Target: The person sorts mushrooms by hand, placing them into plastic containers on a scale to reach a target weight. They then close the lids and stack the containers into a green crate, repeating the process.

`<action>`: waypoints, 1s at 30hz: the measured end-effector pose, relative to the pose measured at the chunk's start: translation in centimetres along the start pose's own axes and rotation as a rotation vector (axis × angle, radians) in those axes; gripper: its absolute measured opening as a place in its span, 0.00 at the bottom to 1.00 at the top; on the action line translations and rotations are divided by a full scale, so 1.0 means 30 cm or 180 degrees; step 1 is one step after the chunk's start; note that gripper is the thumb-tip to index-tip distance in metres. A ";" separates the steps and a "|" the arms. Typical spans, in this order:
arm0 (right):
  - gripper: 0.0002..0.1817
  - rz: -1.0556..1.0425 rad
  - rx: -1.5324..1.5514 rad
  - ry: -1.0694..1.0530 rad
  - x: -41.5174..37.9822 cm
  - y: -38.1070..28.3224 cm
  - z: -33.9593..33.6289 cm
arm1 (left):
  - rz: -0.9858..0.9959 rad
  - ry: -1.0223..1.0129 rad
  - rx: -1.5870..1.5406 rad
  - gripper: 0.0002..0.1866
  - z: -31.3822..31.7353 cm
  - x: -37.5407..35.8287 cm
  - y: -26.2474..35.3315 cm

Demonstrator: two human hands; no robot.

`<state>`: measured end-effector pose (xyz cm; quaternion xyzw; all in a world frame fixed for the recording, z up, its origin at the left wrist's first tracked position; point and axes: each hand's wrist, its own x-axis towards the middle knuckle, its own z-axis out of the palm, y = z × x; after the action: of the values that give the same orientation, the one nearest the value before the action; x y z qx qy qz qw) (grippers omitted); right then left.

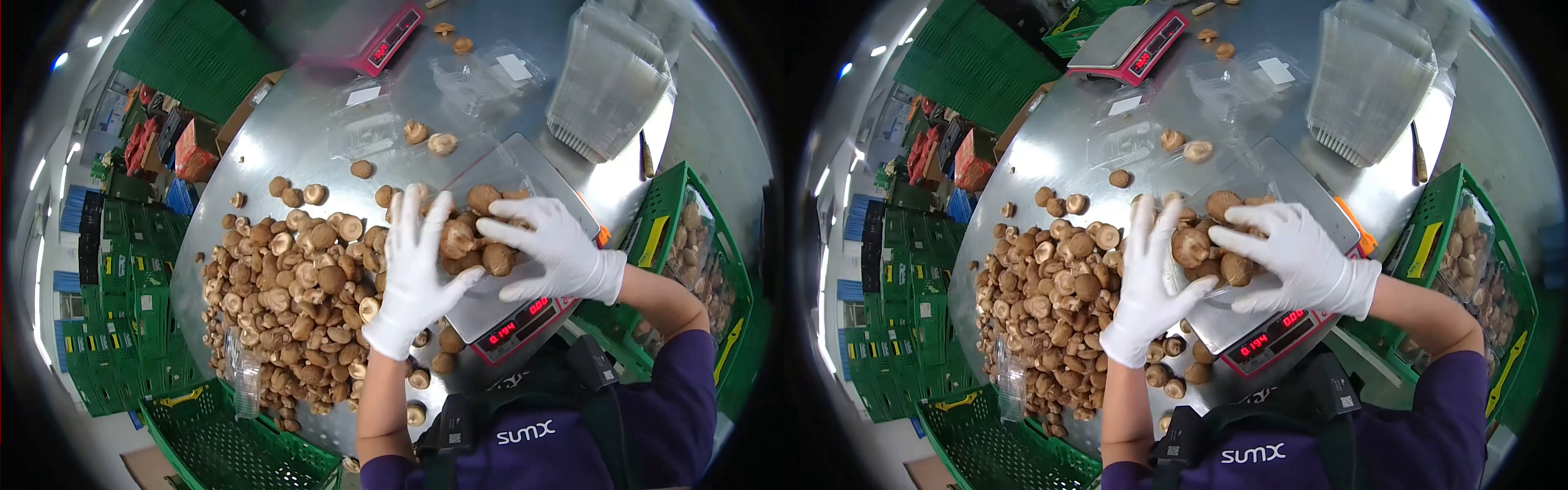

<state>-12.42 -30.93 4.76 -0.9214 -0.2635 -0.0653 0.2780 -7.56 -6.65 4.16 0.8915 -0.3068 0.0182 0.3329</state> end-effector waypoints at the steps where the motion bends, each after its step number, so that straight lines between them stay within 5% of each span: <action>1: 0.41 0.0024 -0.0189 -0.0128 -0.006 -0.028 0.018 | -0.0056 -0.0285 0.0107 0.44 0.009 0.006 -0.004; 3: 0.36 -0.0052 -0.0533 0.0091 -0.023 -0.026 0.082 | 0.0006 -0.0273 -0.0229 0.40 0.051 0.000 -0.073; 8: 0.28 0.0810 0.1189 0.0744 -0.028 0.003 0.105 | 0.0075 0.0239 -0.0763 0.26 0.033 0.005 -0.100; 13: 0.25 0.1051 0.1722 0.0936 -0.016 -0.004 0.117 | 0.0317 0.0790 -0.0361 0.25 0.097 0.033 -0.095; 15: 0.25 0.0904 0.1206 0.1051 -0.007 -0.009 0.110 | 0.0252 0.1065 -0.0521 0.27 0.118 0.029 -0.085; 17: 0.25 0.0999 0.1572 0.1365 -0.008 -0.042 0.118 | 0.0063 0.1387 -0.1150 0.34 0.104 0.002 -0.034; 19: 0.26 0.1070 0.2637 0.1565 0.009 -0.146 0.115 | -0.0071 0.1552 -0.1692 0.31 0.068 -0.053 0.031; 23: 0.25 0.1264 0.2681 0.0998 0.013 -0.290 0.176 | 0.0241 0.1363 -0.2046 0.35 0.029 -0.234 0.103; 24: 0.24 0.1743 0.3901 0.1077 0.013 -0.353 0.232 | 0.0175 0.1300 -0.1895 0.38 0.025 -0.288 0.105; 27: 0.23 0.1784 0.2995 0.0292 -0.014 -0.451 0.349 | -0.0514 0.1100 -0.0876 0.40 0.013 -0.460 0.048; 30: 0.24 0.1845 0.3301 -0.0575 -0.019 -0.550 0.470 | -0.0957 0.1061 -0.0285 0.38 -0.022 -0.639 0.005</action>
<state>-21.90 -11.82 0.70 -0.7018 -0.0216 0.2287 0.6743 -23.08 3.91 0.22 0.8961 -0.1118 0.1019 0.4172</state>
